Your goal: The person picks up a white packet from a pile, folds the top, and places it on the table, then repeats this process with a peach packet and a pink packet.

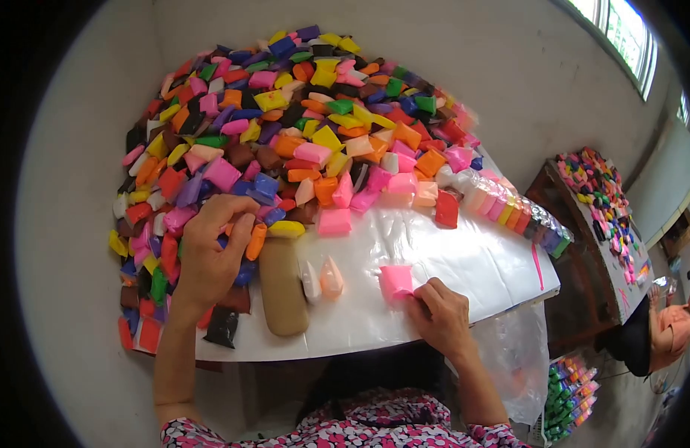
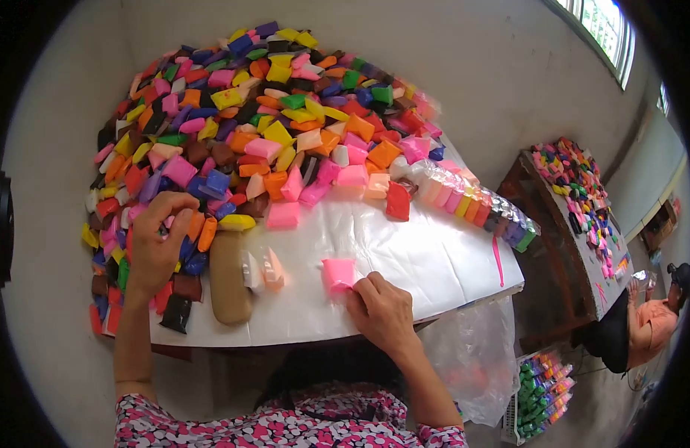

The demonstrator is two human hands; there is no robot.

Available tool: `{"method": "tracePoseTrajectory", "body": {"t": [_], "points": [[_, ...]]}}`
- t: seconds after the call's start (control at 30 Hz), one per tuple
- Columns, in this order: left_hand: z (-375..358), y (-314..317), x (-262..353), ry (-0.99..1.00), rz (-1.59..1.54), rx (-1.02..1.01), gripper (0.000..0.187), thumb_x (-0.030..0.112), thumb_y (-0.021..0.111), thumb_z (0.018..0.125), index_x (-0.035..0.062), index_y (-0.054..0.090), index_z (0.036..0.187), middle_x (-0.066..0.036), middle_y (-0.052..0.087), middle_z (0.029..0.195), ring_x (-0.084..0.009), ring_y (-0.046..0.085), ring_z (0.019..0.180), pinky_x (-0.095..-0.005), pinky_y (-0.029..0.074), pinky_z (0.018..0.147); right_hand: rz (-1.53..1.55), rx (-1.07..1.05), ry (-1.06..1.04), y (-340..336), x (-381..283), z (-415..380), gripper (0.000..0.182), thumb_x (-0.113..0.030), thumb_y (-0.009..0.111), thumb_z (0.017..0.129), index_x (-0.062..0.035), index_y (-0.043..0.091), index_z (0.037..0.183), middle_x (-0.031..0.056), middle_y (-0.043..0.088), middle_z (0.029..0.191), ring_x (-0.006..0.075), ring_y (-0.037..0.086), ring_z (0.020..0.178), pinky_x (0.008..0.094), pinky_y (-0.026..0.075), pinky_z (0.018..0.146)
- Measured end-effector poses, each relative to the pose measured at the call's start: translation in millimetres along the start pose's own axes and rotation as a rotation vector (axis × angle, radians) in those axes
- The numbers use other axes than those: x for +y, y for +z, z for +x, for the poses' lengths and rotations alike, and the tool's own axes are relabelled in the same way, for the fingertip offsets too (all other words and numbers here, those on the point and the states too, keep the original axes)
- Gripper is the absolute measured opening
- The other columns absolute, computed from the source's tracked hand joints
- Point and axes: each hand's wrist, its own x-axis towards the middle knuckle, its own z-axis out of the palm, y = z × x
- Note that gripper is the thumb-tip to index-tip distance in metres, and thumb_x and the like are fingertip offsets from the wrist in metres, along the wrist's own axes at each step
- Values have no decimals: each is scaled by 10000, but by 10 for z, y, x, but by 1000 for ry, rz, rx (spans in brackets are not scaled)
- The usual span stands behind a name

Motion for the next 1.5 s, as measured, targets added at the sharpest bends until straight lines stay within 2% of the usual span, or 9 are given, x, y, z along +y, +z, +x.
{"method": "tracePoseTrajectory", "body": {"t": [0.17, 0.27, 0.37, 0.47, 0.77, 0.87, 1.07, 1.3, 1.5], "points": [[-61, 12, -178, -118, 91, -159, 149, 108, 565, 872, -10, 618, 945, -140, 611, 873, -296, 585, 833, -366, 454, 761, -8, 5, 23, 35, -12, -24, 99, -74, 677, 755, -55, 584, 785, 80, 546, 721, 267, 575, 573, 384, 455, 519], [-128, 36, -310, -171, 70, -242, 147, 79, 566, 878, -42, 612, 947, -127, 613, 891, -230, 592, 824, -311, 455, 744, -4, -18, 45, 21, -25, -19, 100, -72, 678, 755, -54, 582, 778, 79, 550, 724, 266, 576, 577, 384, 454, 522], [-195, 65, -486, -128, 130, -222, 154, 82, 572, 873, -46, 614, 949, -141, 618, 898, -247, 601, 838, -327, 459, 764, -9, -20, 49, 21, -30, -17, 105, -70, 680, 750, -53, 579, 772, 82, 551, 723, 266, 575, 580, 383, 451, 525], [-170, 31, -467, -212, 58, -271, 157, 84, 571, 877, -49, 615, 949, -158, 634, 933, -262, 616, 876, -346, 464, 810, 0, -22, 60, 14, -41, -11, 109, -67, 681, 748, -50, 575, 765, 86, 545, 710, 268, 572, 575, 383, 447, 525], [-291, 52, -547, -96, 12, -227, 139, 69, 562, 887, -43, 607, 956, -169, 640, 965, -282, 623, 957, -352, 460, 873, -5, -14, 75, 26, -52, -8, 110, -51, 674, 748, -43, 564, 749, 92, 534, 687, 269, 554, 541, 379, 438, 513], [-335, 46, -563, -92, -25, -204, 124, 64, 565, 886, -40, 605, 941, -152, 632, 929, -271, 618, 906, -335, 465, 840, -1, -1, 62, 35, -47, -7, 115, -46, 674, 748, -40, 559, 743, 92, 528, 684, 269, 546, 530, 377, 431, 504], [-412, -141, -435, -278, -35, -277, 124, 69, 570, 896, -35, 614, 948, -103, 627, 881, -180, 582, 803, -298, 462, 768, 6, 5, 61, 43, -53, -10, 128, -39, 682, 742, -39, 554, 740, 97, 528, 693, 279, 543, 532, 382, 423, 500], [-471, -385, -621, -399, -29, 11, 149, 90, 572, 924, -32, 624, 992, -52, 640, 896, -109, 582, 824, -252, 467, 757, -6, 11, 33, 48, -57, -5, 134, -21, 681, 738, -35, 548, 732, 108, 523, 694, 298, 540, 544, 393, 413, 505], [-259, -605, -977, -299, 120, 208, 161, 98, 569, 909, -28, 634, 986, -93, 655, 855, -147, 602, 766, -279, 476, 711, -7, 12, 31, 49, -57, -5, 140, -23, 684, 735, -38, 545, 727, 106, 518, 687, 295, 536, 537, 391, 407, 499]]}}
